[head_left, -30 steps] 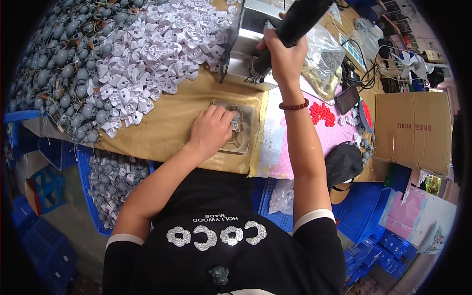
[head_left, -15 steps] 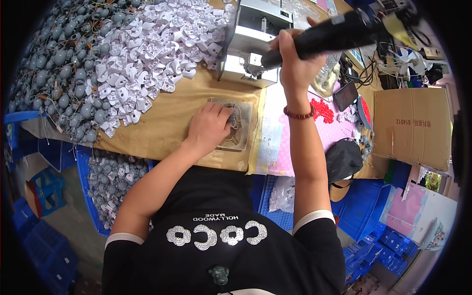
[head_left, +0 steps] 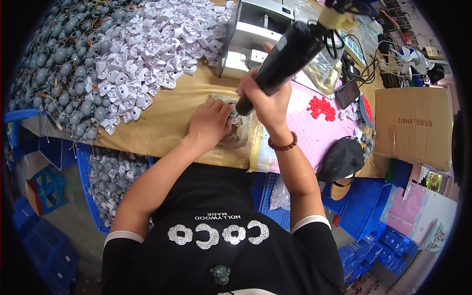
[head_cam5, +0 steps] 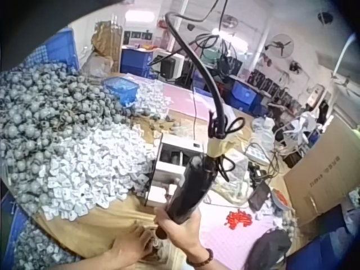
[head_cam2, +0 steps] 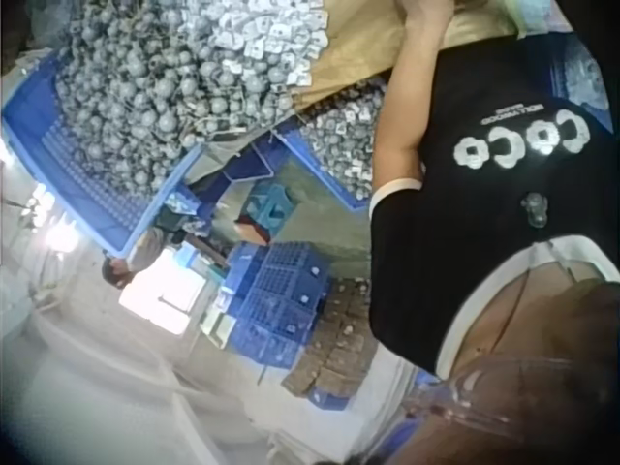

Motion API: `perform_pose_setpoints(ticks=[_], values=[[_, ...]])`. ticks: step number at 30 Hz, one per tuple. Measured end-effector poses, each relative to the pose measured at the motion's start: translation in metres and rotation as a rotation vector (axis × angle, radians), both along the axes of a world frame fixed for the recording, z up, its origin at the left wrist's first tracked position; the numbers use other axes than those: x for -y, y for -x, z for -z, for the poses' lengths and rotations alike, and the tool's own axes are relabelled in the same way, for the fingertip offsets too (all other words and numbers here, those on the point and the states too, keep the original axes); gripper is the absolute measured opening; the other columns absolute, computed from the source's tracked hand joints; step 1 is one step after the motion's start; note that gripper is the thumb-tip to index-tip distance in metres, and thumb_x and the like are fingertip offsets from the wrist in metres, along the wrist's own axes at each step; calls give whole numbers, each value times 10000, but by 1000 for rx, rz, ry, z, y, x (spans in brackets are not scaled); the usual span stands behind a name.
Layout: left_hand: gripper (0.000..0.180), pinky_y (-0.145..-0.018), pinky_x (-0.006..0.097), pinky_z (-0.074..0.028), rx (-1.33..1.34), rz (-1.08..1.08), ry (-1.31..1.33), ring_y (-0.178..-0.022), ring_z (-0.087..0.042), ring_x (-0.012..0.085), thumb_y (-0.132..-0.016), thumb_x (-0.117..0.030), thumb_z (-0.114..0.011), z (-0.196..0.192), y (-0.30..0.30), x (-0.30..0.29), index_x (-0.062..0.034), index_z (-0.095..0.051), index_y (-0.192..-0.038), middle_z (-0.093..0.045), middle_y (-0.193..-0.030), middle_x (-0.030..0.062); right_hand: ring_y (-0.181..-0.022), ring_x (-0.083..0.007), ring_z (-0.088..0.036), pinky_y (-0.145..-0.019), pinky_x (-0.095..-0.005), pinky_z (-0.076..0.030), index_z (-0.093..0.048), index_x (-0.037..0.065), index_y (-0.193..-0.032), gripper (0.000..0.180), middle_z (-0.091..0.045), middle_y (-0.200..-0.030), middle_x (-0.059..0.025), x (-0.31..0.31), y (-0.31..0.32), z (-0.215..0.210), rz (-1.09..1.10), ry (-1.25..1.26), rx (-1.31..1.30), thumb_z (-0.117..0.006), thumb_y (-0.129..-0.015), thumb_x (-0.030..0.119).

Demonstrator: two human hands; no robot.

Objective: Assemble small plastic toy components using a pneumatic tool at a factory workbench.

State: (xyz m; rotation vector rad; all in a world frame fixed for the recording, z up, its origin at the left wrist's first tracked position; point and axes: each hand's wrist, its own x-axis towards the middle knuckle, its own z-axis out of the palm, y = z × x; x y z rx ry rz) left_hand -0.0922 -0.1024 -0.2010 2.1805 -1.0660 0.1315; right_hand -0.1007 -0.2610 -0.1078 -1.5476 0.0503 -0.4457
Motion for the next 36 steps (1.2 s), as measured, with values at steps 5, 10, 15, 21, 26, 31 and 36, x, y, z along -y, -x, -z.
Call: perform_pose_setpoints(ticks=[5, 10, 15, 21, 26, 31, 36], values=[[345, -796, 414, -506, -59, -29, -87, -985, -593, 272, -742, -150, -736, 0, 2, 0, -100, -637, -1069, -601, -976, 64, -707, -144, -647, -684, -285, -538, -219, -55, -1537, 801, -654, -815, -67, -10, 14, 9, -30, 21, 55, -635, -856, -117], [341, -789, 414, -502, -42, -39, -62, -982, -589, 269, -744, -149, -733, 1, 2, 1, -101, -626, -1065, -592, -968, 55, -715, -137, -632, -689, -277, -528, -249, -47, -1511, 771, -647, -811, -65, -9, 19, 16, -38, 51, 59, -639, -849, -111], [307, -743, 418, -499, -18, 0, 41, -942, -586, 276, -735, -132, -731, 4, -2, -2, -107, -593, -1008, -569, -946, 62, -684, -118, -588, -668, -257, -477, -342, -14, -1435, 696, -637, -804, -63, -13, 29, 20, -110, 288, 201, -665, -823, -86], [317, -723, 424, -497, -34, 10, 58, -928, -583, 290, -728, -136, -746, 3, -3, 0, -98, -577, -993, -562, -940, 69, -701, -105, -576, -686, -251, -463, -369, 20, -1422, 681, -630, -826, -53, -13, 35, 31, -140, 357, 258, -686, -826, -59], [368, -739, 431, -496, -106, 32, 122, -938, -579, 304, -724, -165, -771, 3, -4, 1, -89, -585, -1033, -568, -949, 71, -723, -106, -595, -706, -247, -483, -370, 18, -1417, 669, -637, -839, -51, -15, 36, 30, -62, 607, 305, -691, -835, -53], [352, -748, 433, -498, -142, 40, 153, -928, -579, 310, -726, -161, -776, 6, -4, 2, -85, -601, -1022, -574, -946, 72, -661, -108, -618, -603, -238, -489, -362, 15, -1408, 650, -643, -837, -61, -15, 37, 37, -128, 440, 270, -671, -845, -84], [339, -745, 437, -498, -131, 27, 133, -913, -579, 313, -718, -141, -774, 5, -4, 4, -75, -600, -1002, -571, -928, 72, -664, -110, -625, -596, -244, -496, -384, 18, -1389, 636, -637, -818, -59, -12, 34, 40, -149, 277, 172, -669, -833, -98]])
